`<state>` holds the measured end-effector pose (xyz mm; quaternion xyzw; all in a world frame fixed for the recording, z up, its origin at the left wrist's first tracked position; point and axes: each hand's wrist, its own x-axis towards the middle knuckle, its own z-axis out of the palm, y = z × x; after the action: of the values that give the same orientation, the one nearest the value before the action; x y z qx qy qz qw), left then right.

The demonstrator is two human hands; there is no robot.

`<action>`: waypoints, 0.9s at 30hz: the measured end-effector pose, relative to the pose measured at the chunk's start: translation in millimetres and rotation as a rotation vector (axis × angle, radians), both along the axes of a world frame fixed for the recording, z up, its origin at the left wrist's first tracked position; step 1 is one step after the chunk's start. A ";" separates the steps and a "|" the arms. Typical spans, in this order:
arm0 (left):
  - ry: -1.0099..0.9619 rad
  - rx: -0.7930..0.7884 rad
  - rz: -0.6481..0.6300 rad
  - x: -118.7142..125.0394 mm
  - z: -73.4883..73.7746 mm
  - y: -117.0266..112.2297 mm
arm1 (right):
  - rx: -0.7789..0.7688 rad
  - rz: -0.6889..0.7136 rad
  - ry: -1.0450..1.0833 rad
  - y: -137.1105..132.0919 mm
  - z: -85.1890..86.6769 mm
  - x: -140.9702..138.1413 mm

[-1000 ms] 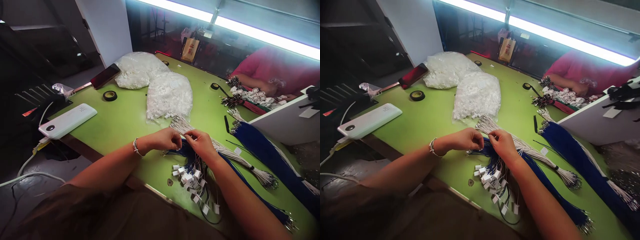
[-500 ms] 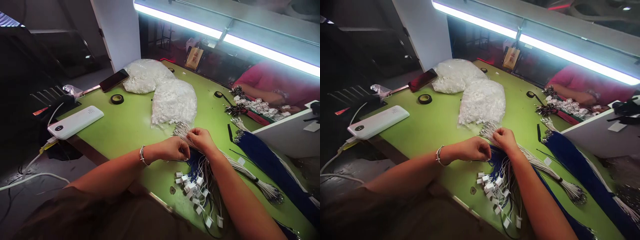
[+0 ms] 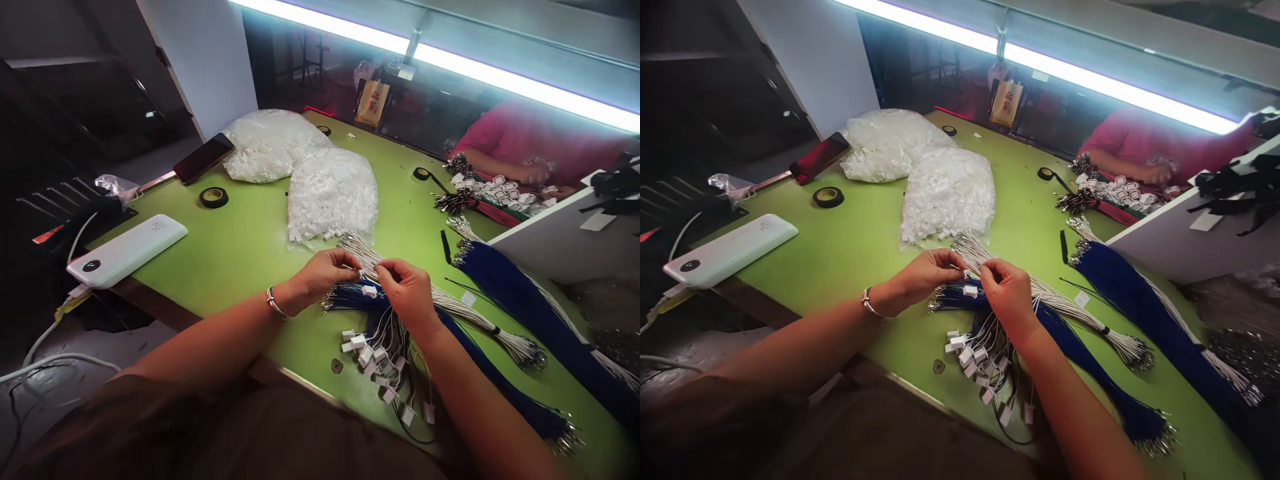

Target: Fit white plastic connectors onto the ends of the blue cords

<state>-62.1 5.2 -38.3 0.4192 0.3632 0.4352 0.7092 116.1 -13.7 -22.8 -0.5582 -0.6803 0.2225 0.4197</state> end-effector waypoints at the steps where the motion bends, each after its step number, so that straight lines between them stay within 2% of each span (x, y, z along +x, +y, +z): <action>1: -0.022 -0.013 -0.007 0.8 -1.7 0.0 | 0.000 0.017 -0.001 -3.5 -4.8 2.6; 5: -0.094 -0.083 -0.026 3.7 -9.2 0.7 | 0.055 0.081 -0.062 -10.5 -17.9 5.3; 9: -0.158 -0.125 -0.026 4.5 -11.4 1.1 | 0.089 0.061 -0.076 -12.2 -21.4 5.2; 14: -0.141 -0.124 -0.023 5.2 -10.3 0.7 | 0.097 0.059 -0.044 -14.8 -24.1 7.0; 19: -0.122 -0.078 -0.027 3.8 -10.4 1.3 | 0.131 0.066 -0.050 -16.2 -24.9 6.3; 24: 0.032 0.047 -0.039 2.0 -6.0 1.1 | 0.147 0.096 -0.091 -16.9 -24.4 6.5; 27: 0.053 0.068 -0.041 2.3 -5.7 0.7 | 0.177 0.101 -0.135 -18.5 -24.2 5.5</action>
<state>-59.7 5.9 -44.1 0.4617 0.3580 0.4216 0.6935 121.5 -32.2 -47.0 -0.4978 -0.7511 0.1442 0.4089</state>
